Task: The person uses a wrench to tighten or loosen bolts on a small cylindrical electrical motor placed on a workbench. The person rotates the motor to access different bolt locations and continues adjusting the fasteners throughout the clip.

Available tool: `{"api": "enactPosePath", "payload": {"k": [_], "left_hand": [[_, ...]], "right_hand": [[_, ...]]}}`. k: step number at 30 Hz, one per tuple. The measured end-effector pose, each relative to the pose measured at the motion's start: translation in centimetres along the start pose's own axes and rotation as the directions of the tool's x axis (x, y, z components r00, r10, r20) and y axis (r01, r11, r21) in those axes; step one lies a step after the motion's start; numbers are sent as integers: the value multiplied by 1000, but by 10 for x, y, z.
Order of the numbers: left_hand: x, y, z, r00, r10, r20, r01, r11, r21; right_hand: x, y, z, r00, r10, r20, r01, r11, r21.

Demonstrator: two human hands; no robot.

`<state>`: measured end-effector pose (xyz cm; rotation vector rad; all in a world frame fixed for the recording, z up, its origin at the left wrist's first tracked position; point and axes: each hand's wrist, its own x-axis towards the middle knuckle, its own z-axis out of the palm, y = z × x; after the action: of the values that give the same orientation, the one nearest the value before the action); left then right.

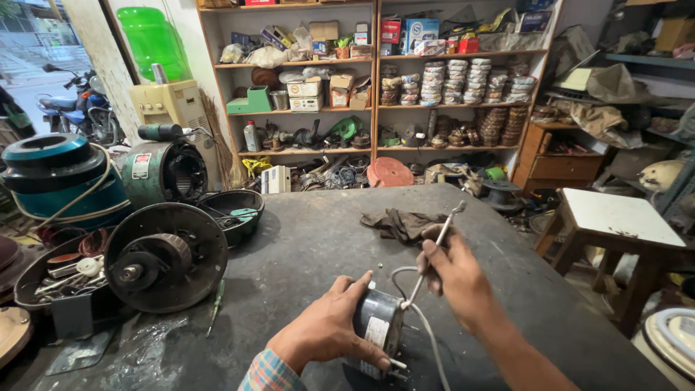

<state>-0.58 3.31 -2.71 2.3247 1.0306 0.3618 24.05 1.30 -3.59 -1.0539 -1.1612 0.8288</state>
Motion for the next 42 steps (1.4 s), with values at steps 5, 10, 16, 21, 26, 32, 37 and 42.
{"api": "enactPosePath", "payload": {"k": [5, 10, 16, 21, 26, 32, 37, 42], "left_hand": [[-2, -2, 1, 999, 44, -13, -44, 999, -7], [-1, -5, 0, 996, 87, -8, -87, 996, 10], [0, -2, -3, 997, 71, 2, -71, 997, 29], [-2, 2, -6, 998, 65, 15, -65, 997, 38], [-2, 2, -7, 998, 55, 30, -56, 998, 39], [-3, 3, -7, 998, 52, 39, -52, 998, 19], [-3, 4, -8, 998, 52, 42, -53, 999, 10], [-2, -1, -5, 998, 48, 34, -49, 998, 34]], "right_hand": [[-71, -12, 15, 197, -226, 954, 973, -73, -218], [-76, -2, -26, 270, -520, 810, 962, 187, -200], [-44, 7, -31, 986, -161, 46, 163, 985, -51], [8, 32, -33, 980, 197, -14, -168, 871, 462], [23, 75, -42, 934, 352, 62, -317, 740, 594], [26, 101, -41, 877, 435, 203, -437, 549, 712], [23, 72, -29, 901, 420, 113, -388, 658, 646], [-17, 3, -4, 866, -437, 245, 486, 851, -201]]}}
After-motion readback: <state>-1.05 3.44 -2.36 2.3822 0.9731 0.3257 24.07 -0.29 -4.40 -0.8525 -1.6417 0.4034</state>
